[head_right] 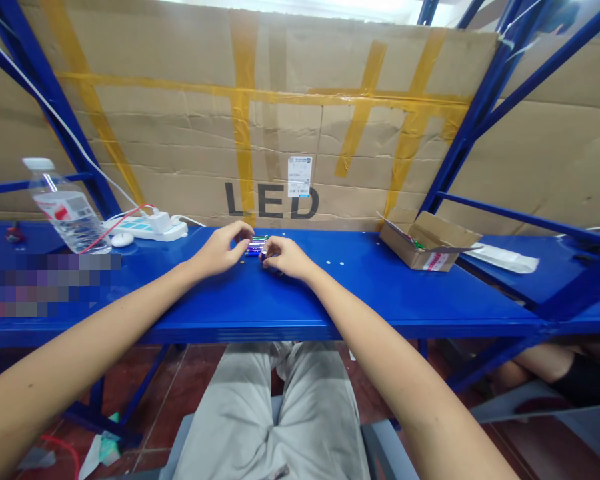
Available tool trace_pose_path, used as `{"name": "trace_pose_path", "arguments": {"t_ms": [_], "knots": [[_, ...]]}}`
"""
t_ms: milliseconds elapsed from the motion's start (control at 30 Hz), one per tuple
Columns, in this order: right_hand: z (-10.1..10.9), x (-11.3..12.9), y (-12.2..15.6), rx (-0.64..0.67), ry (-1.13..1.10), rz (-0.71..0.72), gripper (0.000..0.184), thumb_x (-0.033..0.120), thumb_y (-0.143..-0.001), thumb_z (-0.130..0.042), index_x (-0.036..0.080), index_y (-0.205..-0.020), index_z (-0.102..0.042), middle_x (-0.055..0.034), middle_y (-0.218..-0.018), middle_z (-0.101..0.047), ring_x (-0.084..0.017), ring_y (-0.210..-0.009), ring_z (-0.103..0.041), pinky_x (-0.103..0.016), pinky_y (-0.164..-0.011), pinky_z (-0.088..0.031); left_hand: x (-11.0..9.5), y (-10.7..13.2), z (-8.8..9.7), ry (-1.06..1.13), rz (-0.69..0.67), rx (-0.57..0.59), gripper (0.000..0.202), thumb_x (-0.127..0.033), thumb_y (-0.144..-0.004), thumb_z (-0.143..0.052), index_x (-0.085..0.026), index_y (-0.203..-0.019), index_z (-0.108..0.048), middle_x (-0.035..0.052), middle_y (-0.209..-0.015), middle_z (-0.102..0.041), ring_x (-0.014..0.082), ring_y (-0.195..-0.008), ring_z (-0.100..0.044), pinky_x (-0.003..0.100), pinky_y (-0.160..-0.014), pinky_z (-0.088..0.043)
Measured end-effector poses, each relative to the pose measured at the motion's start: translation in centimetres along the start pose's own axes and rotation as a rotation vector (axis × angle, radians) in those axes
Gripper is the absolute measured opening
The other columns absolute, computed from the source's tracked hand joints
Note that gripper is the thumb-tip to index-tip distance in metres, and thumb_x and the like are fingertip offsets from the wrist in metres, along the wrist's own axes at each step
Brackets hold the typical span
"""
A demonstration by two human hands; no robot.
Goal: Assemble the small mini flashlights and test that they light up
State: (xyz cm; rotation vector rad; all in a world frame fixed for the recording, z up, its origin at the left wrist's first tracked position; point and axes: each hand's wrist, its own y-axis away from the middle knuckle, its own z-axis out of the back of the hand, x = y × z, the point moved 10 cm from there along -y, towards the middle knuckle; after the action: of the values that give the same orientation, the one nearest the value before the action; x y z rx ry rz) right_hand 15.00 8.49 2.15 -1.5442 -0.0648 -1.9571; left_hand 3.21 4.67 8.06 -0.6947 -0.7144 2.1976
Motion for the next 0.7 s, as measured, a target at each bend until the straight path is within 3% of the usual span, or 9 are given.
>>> {"name": "trace_pose_path", "arguments": {"t_ms": [200,267,433,700], "knots": [[0.1,0.0,0.1,0.001,0.078,0.006,0.023,0.019,-0.062,-0.071,0.019,-0.080,-0.058,-0.0006,-0.079,-0.068,-0.018,-0.075,-0.064,-0.028,-0.065,-0.051,4.5,1.3,-3.5,-0.141,0.129,0.425,0.026,-0.018,-0.084,-0.053,-0.018,-0.101,-0.073,0.0096,-0.101,-0.073,0.0249,-0.092,-0.066,0.034,-0.084,-0.049],[0.0,-0.2,0.1,0.010,0.042,-0.010,0.025,0.018,-0.062,-0.072,0.019,-0.081,-0.056,-0.0009,-0.079,-0.069,-0.018,-0.075,-0.066,-0.029,-0.064,-0.053,5.2,1.8,-4.4,-0.130,0.144,0.498,0.030,-0.016,-0.084,-0.052,-0.018,-0.105,-0.074,0.0098,-0.105,-0.074,0.0244,-0.096,-0.067,0.032,-0.085,-0.049],[-0.5,-0.7,0.1,0.052,-0.013,-0.056,0.028,0.015,-0.062,-0.072,0.020,-0.083,-0.054,-0.0021,-0.076,-0.071,-0.019,-0.071,-0.069,-0.028,-0.060,-0.054,5.9,1.9,-5.0,-0.167,0.157,0.557,0.024,-0.017,-0.083,-0.057,-0.019,-0.099,-0.075,0.0088,-0.102,-0.074,0.0228,-0.094,-0.067,0.029,-0.083,-0.047],[-0.6,-0.8,0.1,0.059,0.016,-0.063,0.026,0.013,-0.064,-0.071,0.019,-0.084,-0.054,-0.0022,-0.078,-0.071,-0.017,-0.068,-0.068,-0.023,-0.052,-0.051,6.0,1.8,-4.3,-0.097,0.259,0.558,0.008,-0.016,-0.080,-0.062,-0.018,-0.084,-0.069,0.0040,-0.084,-0.072,0.0186,-0.076,-0.063,0.027,-0.069,-0.044]]}}
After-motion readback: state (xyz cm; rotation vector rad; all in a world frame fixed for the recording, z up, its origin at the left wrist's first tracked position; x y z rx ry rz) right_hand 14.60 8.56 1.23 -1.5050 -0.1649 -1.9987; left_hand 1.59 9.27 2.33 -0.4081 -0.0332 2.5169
